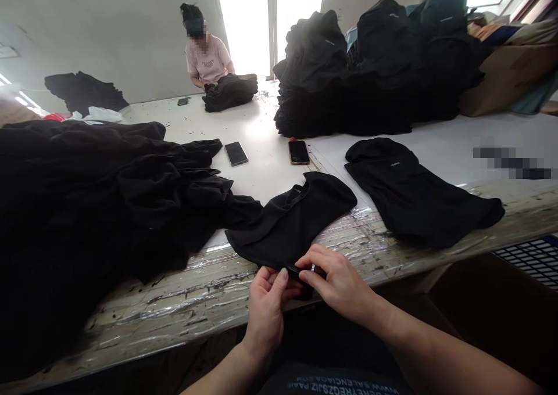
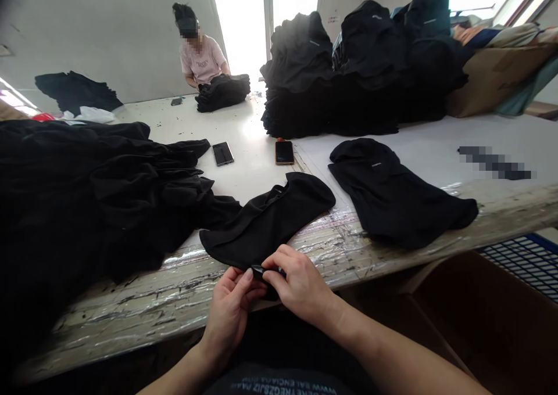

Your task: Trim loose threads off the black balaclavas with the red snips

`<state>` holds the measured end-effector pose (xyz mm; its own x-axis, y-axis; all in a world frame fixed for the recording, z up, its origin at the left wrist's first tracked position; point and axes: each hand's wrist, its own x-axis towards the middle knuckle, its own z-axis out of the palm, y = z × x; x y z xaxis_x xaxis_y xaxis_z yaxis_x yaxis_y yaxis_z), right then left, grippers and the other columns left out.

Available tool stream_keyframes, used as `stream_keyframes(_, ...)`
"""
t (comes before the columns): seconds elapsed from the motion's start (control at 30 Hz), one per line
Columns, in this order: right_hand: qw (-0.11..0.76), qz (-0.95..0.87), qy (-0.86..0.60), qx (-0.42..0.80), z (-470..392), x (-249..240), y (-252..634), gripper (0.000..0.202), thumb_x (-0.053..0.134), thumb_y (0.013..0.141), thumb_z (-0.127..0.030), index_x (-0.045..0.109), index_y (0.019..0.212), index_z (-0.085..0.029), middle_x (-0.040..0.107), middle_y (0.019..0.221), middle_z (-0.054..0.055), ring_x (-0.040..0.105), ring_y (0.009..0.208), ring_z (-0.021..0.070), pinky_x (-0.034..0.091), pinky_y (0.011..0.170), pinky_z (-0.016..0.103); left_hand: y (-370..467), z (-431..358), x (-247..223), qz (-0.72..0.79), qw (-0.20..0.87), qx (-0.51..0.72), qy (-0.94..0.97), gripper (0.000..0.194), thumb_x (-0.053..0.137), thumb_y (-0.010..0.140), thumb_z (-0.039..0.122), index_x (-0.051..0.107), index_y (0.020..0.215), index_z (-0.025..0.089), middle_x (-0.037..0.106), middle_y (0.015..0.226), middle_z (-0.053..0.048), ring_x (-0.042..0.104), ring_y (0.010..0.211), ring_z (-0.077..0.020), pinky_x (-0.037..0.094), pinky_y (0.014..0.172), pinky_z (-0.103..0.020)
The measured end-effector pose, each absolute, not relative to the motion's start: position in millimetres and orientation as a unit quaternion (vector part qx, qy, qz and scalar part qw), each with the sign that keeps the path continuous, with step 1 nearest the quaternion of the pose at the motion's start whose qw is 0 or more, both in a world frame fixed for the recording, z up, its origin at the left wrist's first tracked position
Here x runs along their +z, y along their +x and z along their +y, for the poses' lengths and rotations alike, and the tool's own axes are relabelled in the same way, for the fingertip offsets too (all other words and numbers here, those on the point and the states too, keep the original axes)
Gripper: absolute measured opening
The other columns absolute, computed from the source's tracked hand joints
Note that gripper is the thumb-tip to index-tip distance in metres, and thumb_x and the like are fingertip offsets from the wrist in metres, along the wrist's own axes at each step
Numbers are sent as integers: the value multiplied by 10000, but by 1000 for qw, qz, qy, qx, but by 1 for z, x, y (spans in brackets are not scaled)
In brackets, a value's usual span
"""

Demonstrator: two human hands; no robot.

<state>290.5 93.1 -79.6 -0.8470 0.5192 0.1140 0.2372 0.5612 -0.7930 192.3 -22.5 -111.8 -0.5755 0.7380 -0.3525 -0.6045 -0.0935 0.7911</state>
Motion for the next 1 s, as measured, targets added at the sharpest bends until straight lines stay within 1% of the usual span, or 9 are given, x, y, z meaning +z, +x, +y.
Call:
stream_keyframes(0.17, 185, -873, -195, 406, 91, -80, 290, 164, 574, 791, -113, 656, 920, -173, 579, 861, 47, 566, 775, 164, 459, 684, 287, 191, -23, -113, 496, 454, 735, 85, 185, 692, 782, 266, 626, 874, 119, 666, 831, -45, 634, 716, -128, 525, 662, -240)
stream_keyframes(0.33, 199, -878, -181, 396, 90, -79, 289, 168, 568, 793, -102, 652, 924, -162, 573, 879, 53, 564, 797, 163, 462, 702, 284, 192, -23, -114, 493, 451, 739, 92, 176, 686, 788, 262, 636, 879, 121, 669, 838, -48, 638, 726, -137, 525, 670, -251)
stream_keyframes(0.5, 187, -883, -180, 392, 92, -76, 287, 177, 570, 782, -78, 654, 914, -161, 572, 886, 45, 563, 785, 150, 457, 707, 273, 194, -23, -116, 501, 454, 729, 106, 212, 683, 788, 289, 646, 896, 111, 679, 857, -74, 642, 749, -164, 528, 714, -301)
stream_keyframes(0.77, 150, -879, -204, 404, 95, -73, 285, 123, 573, 794, -75, 660, 820, -157, 567, 796, 25, 553, 721, 138, 434, 656, 265, 193, -23, -114, 494, 470, 729, 67, 229, 728, 742, 281, 636, 848, 100, 681, 801, -70, 651, 702, -153, 527, 679, -271)
stream_keyframes(0.9, 149, -879, -205, 404, 97, -75, 286, 122, 576, 793, -76, 661, 824, -158, 574, 795, 24, 553, 729, 139, 430, 662, 267, 191, -23, -115, 486, 472, 734, 49, 232, 721, 750, 274, 618, 868, 103, 677, 791, -64, 650, 676, -146, 527, 643, -258)
stream_keyframes(1.0, 151, -880, -198, 405, 97, -76, 286, 126, 570, 797, -72, 659, 820, -159, 571, 796, 22, 550, 723, 133, 426, 651, 259, 190, -23, -116, 484, 474, 733, 57, 218, 709, 762, 266, 622, 878, 103, 675, 802, -62, 649, 681, -141, 527, 644, -253)
